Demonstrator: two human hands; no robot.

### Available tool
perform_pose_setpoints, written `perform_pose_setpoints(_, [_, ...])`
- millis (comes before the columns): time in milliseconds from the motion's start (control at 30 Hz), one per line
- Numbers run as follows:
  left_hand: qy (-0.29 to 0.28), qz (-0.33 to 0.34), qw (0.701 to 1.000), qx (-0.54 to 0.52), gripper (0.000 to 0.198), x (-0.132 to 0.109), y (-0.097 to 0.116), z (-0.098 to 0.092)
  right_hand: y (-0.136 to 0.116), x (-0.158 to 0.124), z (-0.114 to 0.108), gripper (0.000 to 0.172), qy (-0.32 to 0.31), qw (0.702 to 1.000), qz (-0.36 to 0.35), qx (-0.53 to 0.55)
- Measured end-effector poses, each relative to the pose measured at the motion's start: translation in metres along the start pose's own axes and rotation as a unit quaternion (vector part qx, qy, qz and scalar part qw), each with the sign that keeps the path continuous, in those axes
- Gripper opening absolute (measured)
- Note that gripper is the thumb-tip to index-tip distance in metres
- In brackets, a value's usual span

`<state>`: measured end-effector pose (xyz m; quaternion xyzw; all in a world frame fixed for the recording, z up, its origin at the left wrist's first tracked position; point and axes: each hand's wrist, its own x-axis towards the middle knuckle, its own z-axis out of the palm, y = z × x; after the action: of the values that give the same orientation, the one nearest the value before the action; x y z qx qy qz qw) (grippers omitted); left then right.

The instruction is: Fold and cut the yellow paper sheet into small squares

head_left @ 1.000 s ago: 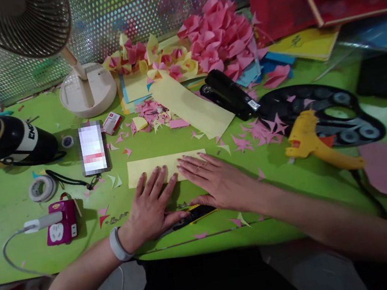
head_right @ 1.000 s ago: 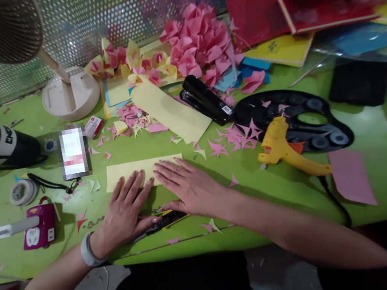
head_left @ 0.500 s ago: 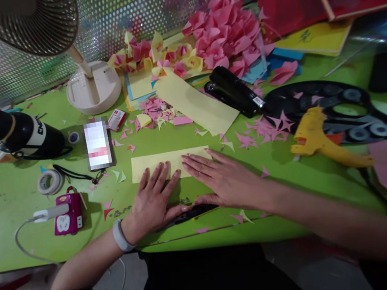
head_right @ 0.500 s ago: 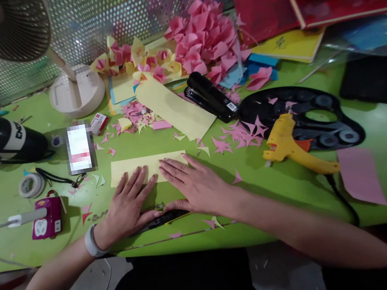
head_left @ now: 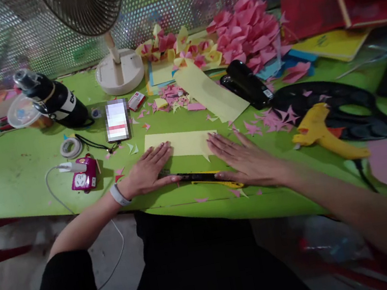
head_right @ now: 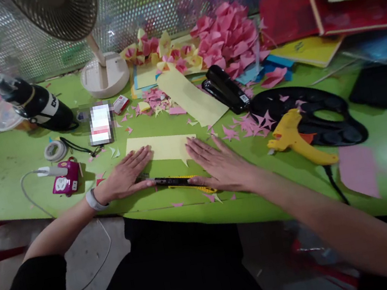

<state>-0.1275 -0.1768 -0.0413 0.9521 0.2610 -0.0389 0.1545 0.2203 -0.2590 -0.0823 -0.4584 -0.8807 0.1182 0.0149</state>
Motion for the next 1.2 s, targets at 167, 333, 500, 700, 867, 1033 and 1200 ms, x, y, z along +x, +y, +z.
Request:
perform_pose_setpoints(167, [0.022,-0.040,0.999,0.017,0.098,-0.030,-0.013,0.001,0.004,-0.006,0.000,0.093,-0.030,0.999,0.027,0.010])
perform_pose_setpoints(333, [0.025,-0.080,0.996,0.038,0.101,-0.046,-0.018,0.001,0.002,0.005,-0.031,0.090,-0.082,0.993,0.070,0.041])
perform_pose_setpoints(500, [0.020,-0.090,0.995,0.048,0.108,-0.043,-0.014,0.000,-0.028,0.068,-0.085,0.057,-0.013,0.971,0.201,0.128])
perform_pose_setpoints(700, [0.014,-0.101,0.993,0.058,0.110,-0.040,-0.012,0.002,-0.062,0.156,-0.083,0.038,-0.187,0.891,0.241,0.336])
perform_pose_setpoints(867, [0.025,-0.097,0.993,0.056,0.108,-0.041,-0.013,0.002,-0.066,0.171,-0.069,0.038,-0.221,0.873,0.262,0.347])
perform_pose_setpoints(1033, [0.021,-0.098,0.993,0.057,0.108,-0.042,-0.012,-0.002,-0.054,0.161,-0.067,0.038,-0.236,0.866,0.277,0.342])
perform_pose_setpoints(1200, [0.007,-0.095,0.993,0.062,0.108,-0.043,-0.015,-0.005,-0.020,0.123,-0.062,0.042,-0.245,0.853,0.289,0.358])
